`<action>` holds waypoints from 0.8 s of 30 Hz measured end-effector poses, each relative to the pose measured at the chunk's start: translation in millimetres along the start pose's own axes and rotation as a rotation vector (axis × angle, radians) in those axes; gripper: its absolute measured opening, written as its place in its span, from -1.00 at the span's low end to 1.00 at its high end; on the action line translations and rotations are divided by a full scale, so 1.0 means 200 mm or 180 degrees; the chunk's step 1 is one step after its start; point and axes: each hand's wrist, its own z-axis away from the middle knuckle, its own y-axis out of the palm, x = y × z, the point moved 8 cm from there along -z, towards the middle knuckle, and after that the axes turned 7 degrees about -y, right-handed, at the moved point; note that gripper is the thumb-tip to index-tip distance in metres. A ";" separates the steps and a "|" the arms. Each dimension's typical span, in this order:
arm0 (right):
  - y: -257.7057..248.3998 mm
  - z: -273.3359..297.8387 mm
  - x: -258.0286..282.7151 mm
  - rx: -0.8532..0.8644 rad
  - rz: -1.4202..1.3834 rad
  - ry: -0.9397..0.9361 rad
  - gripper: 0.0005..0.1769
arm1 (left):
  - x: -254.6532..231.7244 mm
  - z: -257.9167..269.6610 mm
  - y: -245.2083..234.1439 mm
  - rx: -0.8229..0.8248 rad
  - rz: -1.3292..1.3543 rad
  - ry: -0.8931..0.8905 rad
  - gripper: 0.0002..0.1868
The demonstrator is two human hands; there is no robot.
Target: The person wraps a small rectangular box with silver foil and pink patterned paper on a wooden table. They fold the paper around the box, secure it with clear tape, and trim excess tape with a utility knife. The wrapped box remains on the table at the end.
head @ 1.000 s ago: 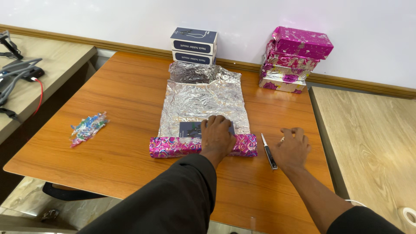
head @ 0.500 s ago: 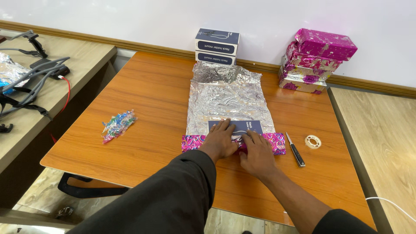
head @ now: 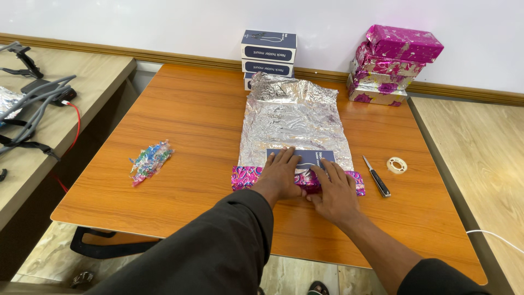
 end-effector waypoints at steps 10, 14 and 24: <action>0.04 -0.03 -0.03 0.0702 0.0207 0.0397 -0.04 | -0.01 0.02 0.00 -0.0182 -0.0501 0.0063 0.00; 0.05 -0.03 0.03 0.0682 0.0522 0.0119 -0.08 | 0.01 0.01 0.00 -0.0038 -0.0494 0.0077 0.08; 0.09 -0.03 0.02 0.0743 0.0749 0.0157 -0.19 | -0.01 0.06 -0.02 0.0194 -0.0543 -0.0066 0.11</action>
